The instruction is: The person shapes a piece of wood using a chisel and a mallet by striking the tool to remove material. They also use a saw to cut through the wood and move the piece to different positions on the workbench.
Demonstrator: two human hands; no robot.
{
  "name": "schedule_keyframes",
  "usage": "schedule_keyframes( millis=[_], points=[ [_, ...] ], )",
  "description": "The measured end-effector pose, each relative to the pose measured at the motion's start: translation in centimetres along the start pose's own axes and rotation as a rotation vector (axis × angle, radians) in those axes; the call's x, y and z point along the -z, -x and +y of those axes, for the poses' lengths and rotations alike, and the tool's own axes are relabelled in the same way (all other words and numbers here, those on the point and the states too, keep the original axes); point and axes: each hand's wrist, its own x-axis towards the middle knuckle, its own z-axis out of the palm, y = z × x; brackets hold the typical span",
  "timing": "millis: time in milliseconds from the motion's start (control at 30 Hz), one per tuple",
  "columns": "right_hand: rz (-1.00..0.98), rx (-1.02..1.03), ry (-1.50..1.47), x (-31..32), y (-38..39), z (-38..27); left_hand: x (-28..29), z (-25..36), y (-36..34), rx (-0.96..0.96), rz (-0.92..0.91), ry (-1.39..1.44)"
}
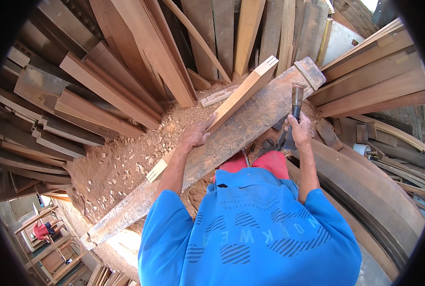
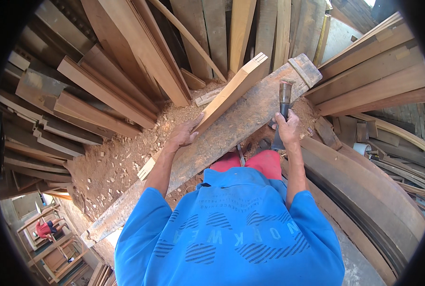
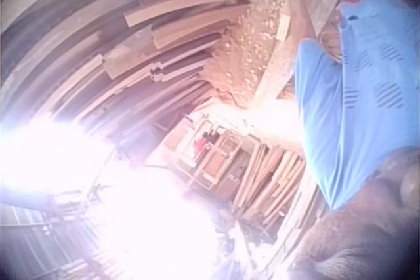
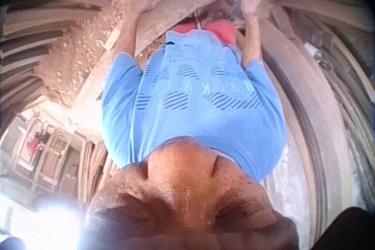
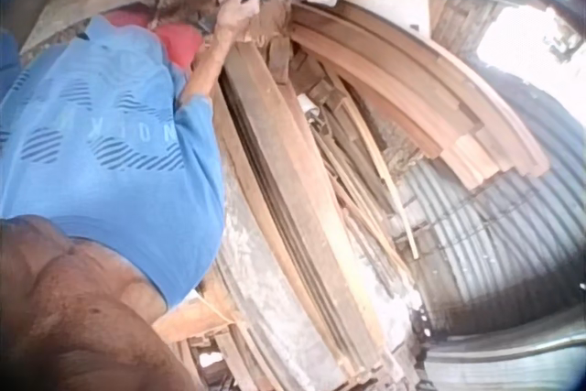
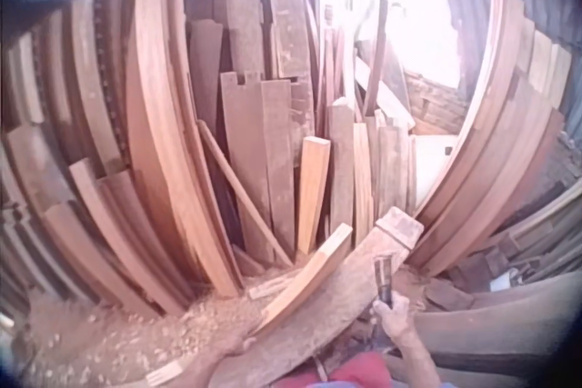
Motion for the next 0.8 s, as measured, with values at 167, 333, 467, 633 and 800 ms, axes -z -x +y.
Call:
schedule_keyframes(
  millis=[167, 333, 467, 633, 800],
  points=[
    [-0.030, 0.017, 0.044, -0.2, 0.0, -0.6, 0.3, 1.0, 0.3, 0.198, 0.215, 0.233],
    [0.037, -0.018, -0.031, 1.5, 0.6, 0.6, -1.4, -1.3, -1.6, 0.178, 0.023, 0.064],
    [0.135, -0.055, -0.018, 4.6, 1.4, 2.6, -1.9, 1.0, -2.0, 0.190, -0.072, 0.075],
    [0.272, -0.212, -0.064, 7.3, 2.9, 4.3, -2.0, 8.4, -5.7, 0.109, -0.083, 0.029],
    [0.376, -0.205, -0.065, 9.2, 3.4, 6.6, -1.3, 15.0, -13.0, 0.025, -0.050, 0.037]
  ],
)
